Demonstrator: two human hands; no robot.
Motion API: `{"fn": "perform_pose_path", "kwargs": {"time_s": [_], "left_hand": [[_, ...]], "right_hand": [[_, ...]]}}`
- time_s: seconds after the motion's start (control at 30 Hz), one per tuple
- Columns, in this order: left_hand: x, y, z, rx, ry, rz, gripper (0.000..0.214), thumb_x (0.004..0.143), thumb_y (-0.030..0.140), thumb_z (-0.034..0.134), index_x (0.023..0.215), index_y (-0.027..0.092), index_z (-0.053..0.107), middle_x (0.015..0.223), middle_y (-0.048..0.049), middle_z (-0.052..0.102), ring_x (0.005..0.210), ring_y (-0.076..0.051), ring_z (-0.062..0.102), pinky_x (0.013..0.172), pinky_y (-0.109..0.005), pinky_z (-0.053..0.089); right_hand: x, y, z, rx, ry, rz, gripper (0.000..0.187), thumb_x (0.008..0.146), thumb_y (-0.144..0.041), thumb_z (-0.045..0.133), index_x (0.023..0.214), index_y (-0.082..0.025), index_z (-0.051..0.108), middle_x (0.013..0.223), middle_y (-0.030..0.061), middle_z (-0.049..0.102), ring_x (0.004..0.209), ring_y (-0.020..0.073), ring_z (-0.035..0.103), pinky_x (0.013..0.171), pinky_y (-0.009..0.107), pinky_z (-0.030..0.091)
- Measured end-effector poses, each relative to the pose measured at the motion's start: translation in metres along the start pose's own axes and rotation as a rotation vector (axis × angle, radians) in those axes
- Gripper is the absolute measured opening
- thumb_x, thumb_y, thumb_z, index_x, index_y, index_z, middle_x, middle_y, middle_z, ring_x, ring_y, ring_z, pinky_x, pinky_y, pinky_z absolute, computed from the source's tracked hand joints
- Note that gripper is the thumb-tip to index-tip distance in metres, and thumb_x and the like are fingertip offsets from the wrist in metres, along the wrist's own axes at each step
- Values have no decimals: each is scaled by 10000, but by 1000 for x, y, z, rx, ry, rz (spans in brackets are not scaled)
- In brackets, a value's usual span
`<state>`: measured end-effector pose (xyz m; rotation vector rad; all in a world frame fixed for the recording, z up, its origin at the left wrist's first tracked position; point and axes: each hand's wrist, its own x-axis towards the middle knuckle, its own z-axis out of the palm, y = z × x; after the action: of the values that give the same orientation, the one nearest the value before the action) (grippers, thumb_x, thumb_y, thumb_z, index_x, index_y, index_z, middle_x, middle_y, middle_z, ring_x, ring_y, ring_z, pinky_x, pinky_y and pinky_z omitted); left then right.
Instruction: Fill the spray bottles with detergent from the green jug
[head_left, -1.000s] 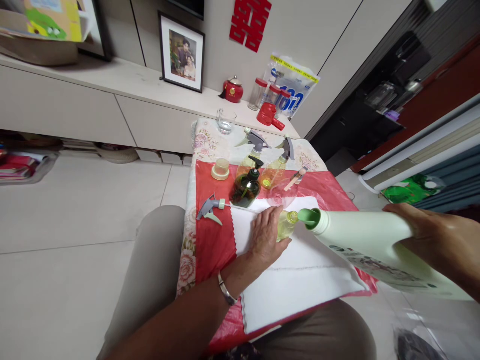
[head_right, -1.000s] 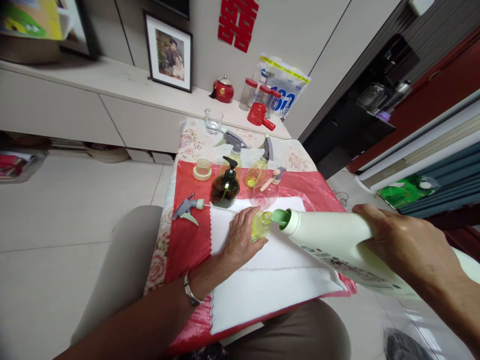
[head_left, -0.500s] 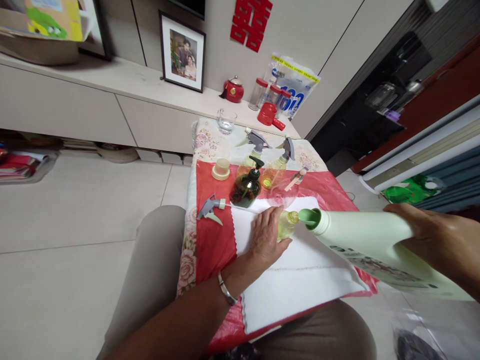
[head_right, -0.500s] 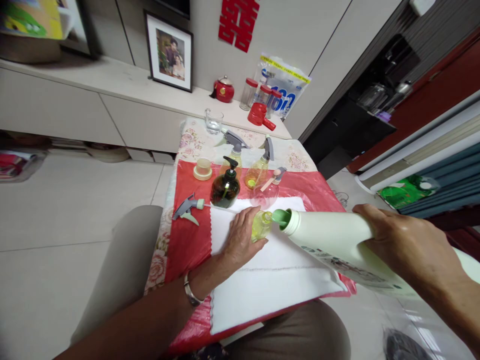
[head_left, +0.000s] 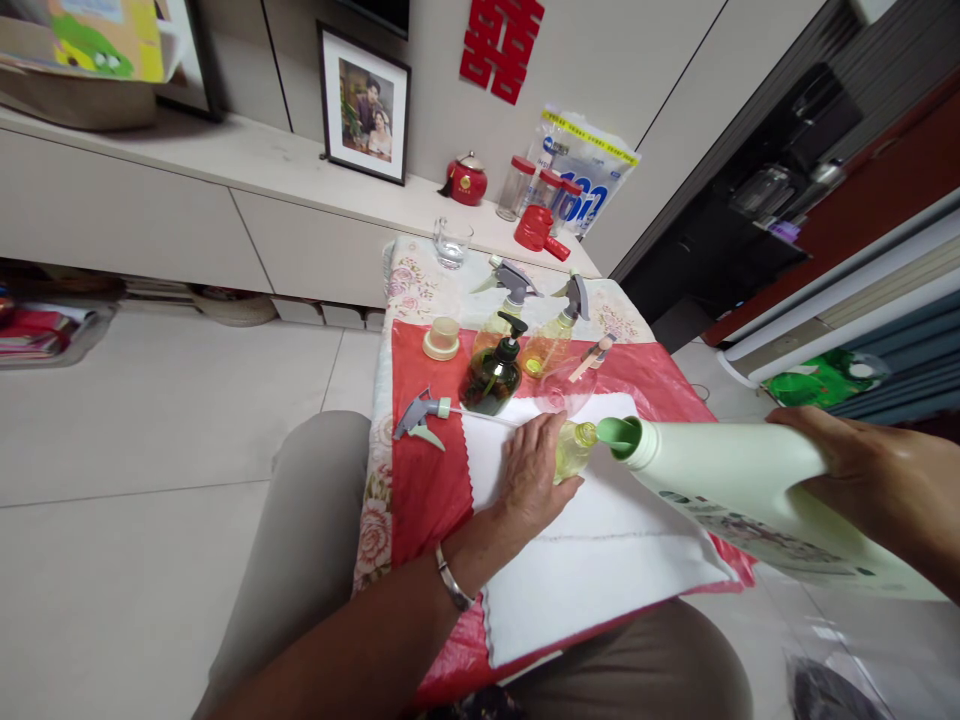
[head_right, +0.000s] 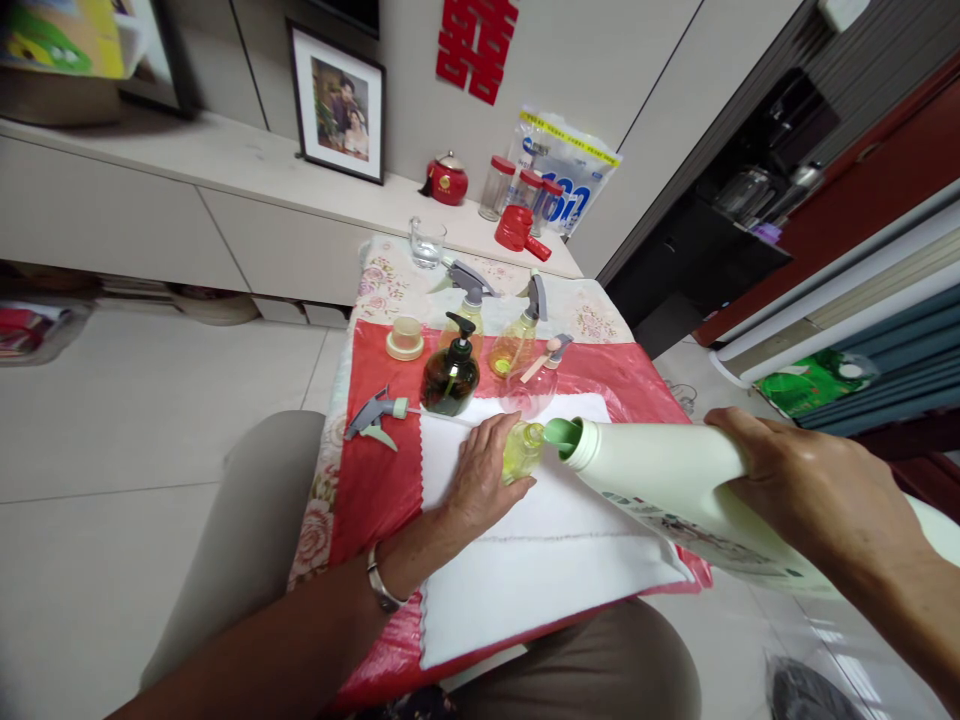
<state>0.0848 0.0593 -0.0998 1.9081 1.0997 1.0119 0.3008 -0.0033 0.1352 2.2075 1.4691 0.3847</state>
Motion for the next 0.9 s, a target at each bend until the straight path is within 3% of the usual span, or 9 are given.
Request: {"fn": "perform_pose_path", "kwargs": {"time_s": [0.63,0.9], "left_hand": [[-1,-2,2,2,10,7,840,752,197,791,1456,249,336,1462,-113,507,1366,-326,459,1121,-533,414],[0,-2,2,2,9,7,836,755,195,788,1456,258,336,1467,-110,504,1372,-330,460,1123,-536,412]], "right_hand": [[1,-1,-1,9,-28,37,581,692,-437,382,1205,-387,650,979,45,722,834,327,680,665,396,474],[1,0,2,28,-8,30,645,618,-437,410,1209,-360,657,987,54,727,834,335,675,668,400,467]]}}
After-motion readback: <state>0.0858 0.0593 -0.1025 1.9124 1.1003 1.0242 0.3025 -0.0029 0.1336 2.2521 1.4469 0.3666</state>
